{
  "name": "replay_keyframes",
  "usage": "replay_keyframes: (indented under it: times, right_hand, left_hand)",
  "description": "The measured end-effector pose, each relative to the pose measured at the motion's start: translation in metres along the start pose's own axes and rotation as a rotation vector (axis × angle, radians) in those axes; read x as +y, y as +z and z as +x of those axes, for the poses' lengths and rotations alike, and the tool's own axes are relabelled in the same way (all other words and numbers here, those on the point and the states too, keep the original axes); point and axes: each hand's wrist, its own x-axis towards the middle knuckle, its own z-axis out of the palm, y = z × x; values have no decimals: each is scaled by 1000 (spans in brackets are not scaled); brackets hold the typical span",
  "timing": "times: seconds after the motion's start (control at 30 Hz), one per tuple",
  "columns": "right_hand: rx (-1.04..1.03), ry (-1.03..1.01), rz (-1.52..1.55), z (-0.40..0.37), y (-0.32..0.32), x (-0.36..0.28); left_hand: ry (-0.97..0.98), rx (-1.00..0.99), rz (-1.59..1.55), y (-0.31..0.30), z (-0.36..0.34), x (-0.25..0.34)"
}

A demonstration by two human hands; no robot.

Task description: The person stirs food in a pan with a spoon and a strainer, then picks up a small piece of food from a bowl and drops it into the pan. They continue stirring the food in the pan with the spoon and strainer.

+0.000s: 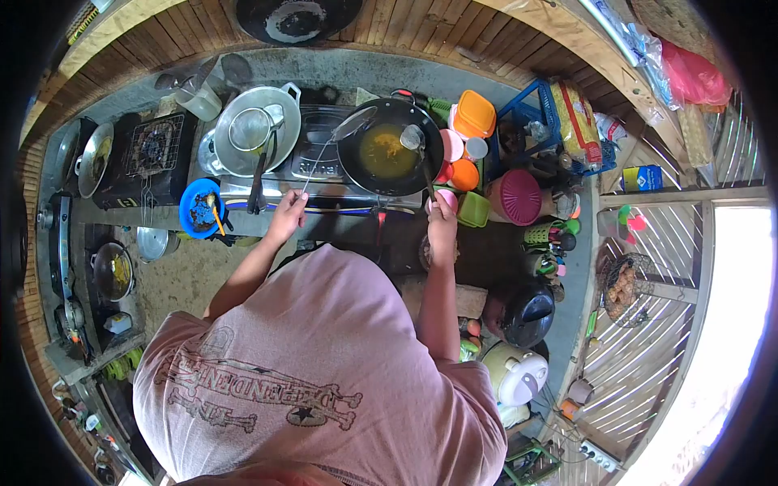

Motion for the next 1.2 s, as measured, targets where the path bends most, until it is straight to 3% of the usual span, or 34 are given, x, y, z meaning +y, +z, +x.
replay_keyframes:
  times: [0.17, 0.63, 1.2]
  right_hand:
    - [23, 77, -27, -6, 0, -13]
    - [-192, 285, 482, -18, -1, -35]
    - [-220, 323, 622, -20, 4, -31]
  left_hand:
    - [-2, 4, -7, 1, -3, 4]
    - [-1, 13, -1, 0, -4, 5]
    - [-11, 0, 11, 3, -6, 9]
